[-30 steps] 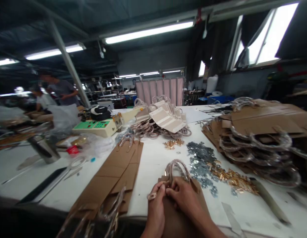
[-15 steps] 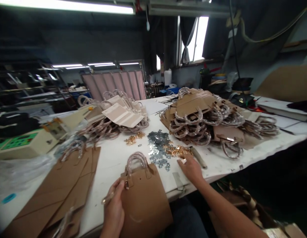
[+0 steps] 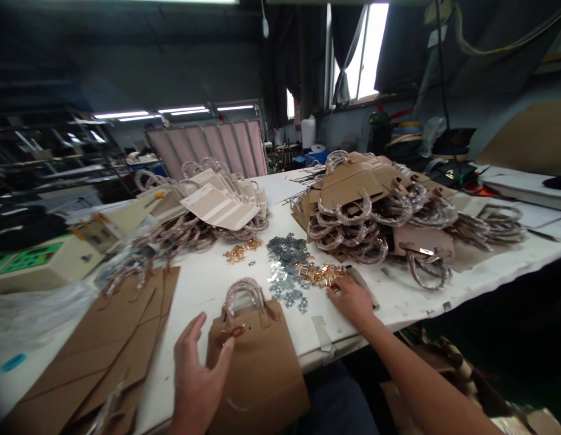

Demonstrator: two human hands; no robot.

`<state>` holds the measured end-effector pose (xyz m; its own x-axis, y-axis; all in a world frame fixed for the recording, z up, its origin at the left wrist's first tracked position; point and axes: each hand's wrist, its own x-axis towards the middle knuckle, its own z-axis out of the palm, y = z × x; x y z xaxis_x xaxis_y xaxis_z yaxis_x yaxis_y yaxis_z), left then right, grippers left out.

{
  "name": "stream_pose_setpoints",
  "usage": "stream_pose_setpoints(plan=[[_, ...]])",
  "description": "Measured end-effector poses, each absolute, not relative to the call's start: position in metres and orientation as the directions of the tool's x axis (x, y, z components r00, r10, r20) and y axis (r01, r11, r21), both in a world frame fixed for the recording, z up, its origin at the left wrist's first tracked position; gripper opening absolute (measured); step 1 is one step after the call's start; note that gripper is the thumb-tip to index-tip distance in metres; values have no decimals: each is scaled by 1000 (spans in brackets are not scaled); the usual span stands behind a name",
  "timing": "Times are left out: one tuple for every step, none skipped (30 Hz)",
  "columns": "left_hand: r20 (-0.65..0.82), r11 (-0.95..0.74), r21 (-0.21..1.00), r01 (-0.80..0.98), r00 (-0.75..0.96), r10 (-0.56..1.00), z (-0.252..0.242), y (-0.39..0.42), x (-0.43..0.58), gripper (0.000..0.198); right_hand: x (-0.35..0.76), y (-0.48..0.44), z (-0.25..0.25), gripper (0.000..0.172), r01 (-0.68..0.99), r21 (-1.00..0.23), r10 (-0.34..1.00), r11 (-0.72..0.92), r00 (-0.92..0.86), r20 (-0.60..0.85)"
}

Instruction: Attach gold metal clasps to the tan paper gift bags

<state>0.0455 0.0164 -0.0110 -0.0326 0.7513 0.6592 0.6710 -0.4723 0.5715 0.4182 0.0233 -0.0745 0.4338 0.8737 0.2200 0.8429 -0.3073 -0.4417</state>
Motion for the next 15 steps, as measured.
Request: stream_pose_setpoints(plan=[[677,-525,528,668,42,735,-4,15,48,49,419,22,-74,19,845,-440,876,-304,430,220],[682,-578,493,650,124,721,2,14,52,41,420,22,-73,20,846,-438,878,-304,427,217],[677,-631,466,621,210,706,8,13,57,34,420,23,-72,21,846,-436,880,-306,426,210],[661,-674,444,590,292,691,13,13,62,30,421,24,-71,24,847,-434,883,-308,424,201],[636,-705,428,566,366,680,17,15,68,27,421,26,-70,27,847,-431,886,-312,424,191],[605,-727,413,548,431,669,21,17,74,25,422,29,-69,31,847,-427,887,-317,424,182],[570,-741,403,538,486,663,23,20,80,24,422,31,-67,34,847,-422,888,-322,425,175],[533,-747,399,531,529,660,24,24,85,24,423,33,-65,34,848,-417,888,-326,426,172],[493,-748,401,529,563,663,24,28,90,23,423,34,-64,32,849,-413,888,-328,426,171],[455,-744,407,529,589,668,23,33,93,23,424,35,-63,29,850,-410,887,-330,428,172],[420,-739,414,531,609,673,21,37,95,23,425,35,-62,27,850,-408,885,-333,431,176],[389,-733,419,536,623,678,19,42,95,24,425,34,-60,26,849,-407,881,-337,436,181],[362,-727,421,543,634,683,16,47,95,25,426,33,-59,26,848,-403,877,-343,443,186],[343,-722,423,547,641,687,14,51,94,27,426,31,-58,28,849,-405,873,-340,445,199],[331,-717,423,554,642,691,11,54,93,29,424,29,-57,29,850,-422,871,-315,435,226]])
